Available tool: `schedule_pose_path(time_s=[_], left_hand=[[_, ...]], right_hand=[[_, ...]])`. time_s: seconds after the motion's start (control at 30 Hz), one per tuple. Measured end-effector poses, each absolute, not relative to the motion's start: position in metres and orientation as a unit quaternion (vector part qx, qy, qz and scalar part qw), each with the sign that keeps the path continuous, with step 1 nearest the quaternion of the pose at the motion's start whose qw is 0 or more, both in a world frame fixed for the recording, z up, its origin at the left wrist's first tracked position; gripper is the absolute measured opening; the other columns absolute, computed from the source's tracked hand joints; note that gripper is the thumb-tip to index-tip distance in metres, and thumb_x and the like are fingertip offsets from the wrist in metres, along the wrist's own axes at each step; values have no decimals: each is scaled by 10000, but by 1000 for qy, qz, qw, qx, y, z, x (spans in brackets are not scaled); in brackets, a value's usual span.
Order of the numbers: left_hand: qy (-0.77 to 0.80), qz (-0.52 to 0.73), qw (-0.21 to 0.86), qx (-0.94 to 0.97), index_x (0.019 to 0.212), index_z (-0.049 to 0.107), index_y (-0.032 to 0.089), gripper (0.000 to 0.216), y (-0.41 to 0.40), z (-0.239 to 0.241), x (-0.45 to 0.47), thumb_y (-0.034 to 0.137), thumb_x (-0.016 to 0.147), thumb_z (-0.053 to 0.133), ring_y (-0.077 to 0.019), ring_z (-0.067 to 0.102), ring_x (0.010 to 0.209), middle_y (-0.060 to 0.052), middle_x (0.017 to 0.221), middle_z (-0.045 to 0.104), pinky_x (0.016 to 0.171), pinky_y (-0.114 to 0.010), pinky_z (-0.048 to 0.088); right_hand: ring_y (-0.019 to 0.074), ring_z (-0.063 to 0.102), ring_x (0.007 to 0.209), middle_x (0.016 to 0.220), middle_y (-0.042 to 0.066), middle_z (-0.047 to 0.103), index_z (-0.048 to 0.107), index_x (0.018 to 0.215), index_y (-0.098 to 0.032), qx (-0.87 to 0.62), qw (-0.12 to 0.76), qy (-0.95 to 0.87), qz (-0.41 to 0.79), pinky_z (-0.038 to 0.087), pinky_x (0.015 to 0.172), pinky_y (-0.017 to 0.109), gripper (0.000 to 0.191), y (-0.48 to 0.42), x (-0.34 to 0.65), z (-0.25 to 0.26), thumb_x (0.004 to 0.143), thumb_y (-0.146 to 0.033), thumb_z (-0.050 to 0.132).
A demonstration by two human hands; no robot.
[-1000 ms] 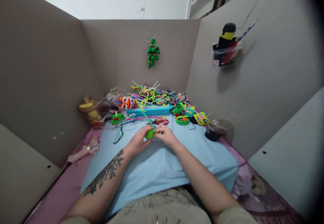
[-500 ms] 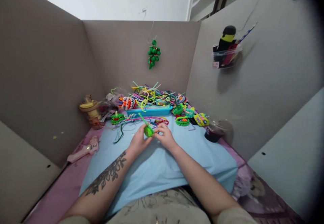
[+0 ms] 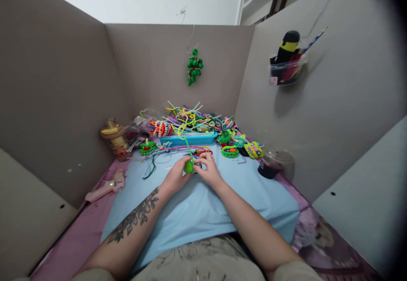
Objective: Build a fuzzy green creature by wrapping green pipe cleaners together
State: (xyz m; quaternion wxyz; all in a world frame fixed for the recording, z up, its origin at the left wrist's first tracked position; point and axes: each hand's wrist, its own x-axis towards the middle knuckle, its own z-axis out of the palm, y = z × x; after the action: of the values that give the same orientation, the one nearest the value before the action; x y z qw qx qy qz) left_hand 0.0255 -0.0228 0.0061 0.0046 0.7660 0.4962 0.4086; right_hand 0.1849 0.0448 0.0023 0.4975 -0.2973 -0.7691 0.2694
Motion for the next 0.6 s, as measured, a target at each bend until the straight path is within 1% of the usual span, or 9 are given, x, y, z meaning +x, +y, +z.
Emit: schedule_pose_path(time_s=[0.1,0.23,0.3,0.37,0.47,0.53,0.6], left_hand=[[498,401,17,768,1276,374,197,532,-25,8,28,172,783,569,-236,520,1161,-139,1239,536,950,-439,452],[526,408,10,746,1265,382,178,572,-29,11,33,263,756,631,-262,509,1174,-155,1261,523,964,-456,435],[544,410,11,732,1234,415,178,527,-30,12,35,279,760,623,-260,534,1141,-146,1231,549,939,-448,452],[549,415,19,725,1200,445,181,466,-30,12,36,262,769,601,-245,554,1110,-132,1206,567,905,-421,477],[538,424,27,728,1173,458,182,431,-29,12,35,216,761,583,-222,559,1087,-119,1187,570,876,-382,493],[530,425,21,734,1162,459,183,425,-28,13,33,185,752,573,-215,552,1090,-113,1177,570,897,-382,480],[526,421,10,738,1161,457,182,432,-28,13,31,161,743,564,-218,537,1110,-114,1182,566,931,-398,457]], right_hand=[[222,456,1059,1031,49,509,671,685,-216,-307,481,-766,295,316,971,388,26,48,185,1,678,-192,666],[216,456,1081,1058,50,497,653,649,-206,-305,485,-745,341,298,997,386,44,49,186,1,692,-211,658],[206,470,1059,1050,49,498,648,640,-202,-304,489,-735,358,317,985,370,59,49,186,1,694,-224,658],[198,484,1035,1037,49,507,645,631,-199,-304,490,-730,367,333,972,360,69,48,185,1,694,-227,657],[198,499,1020,1019,50,520,650,639,-197,-302,484,-731,374,344,961,366,64,47,183,-1,696,-227,654],[205,505,1023,1017,56,531,665,675,-198,-293,485,-736,371,352,957,373,44,47,183,-1,694,-238,666],[207,516,1010,1000,61,547,674,709,-199,-281,498,-739,357,365,948,372,62,48,184,0,706,-261,671]])
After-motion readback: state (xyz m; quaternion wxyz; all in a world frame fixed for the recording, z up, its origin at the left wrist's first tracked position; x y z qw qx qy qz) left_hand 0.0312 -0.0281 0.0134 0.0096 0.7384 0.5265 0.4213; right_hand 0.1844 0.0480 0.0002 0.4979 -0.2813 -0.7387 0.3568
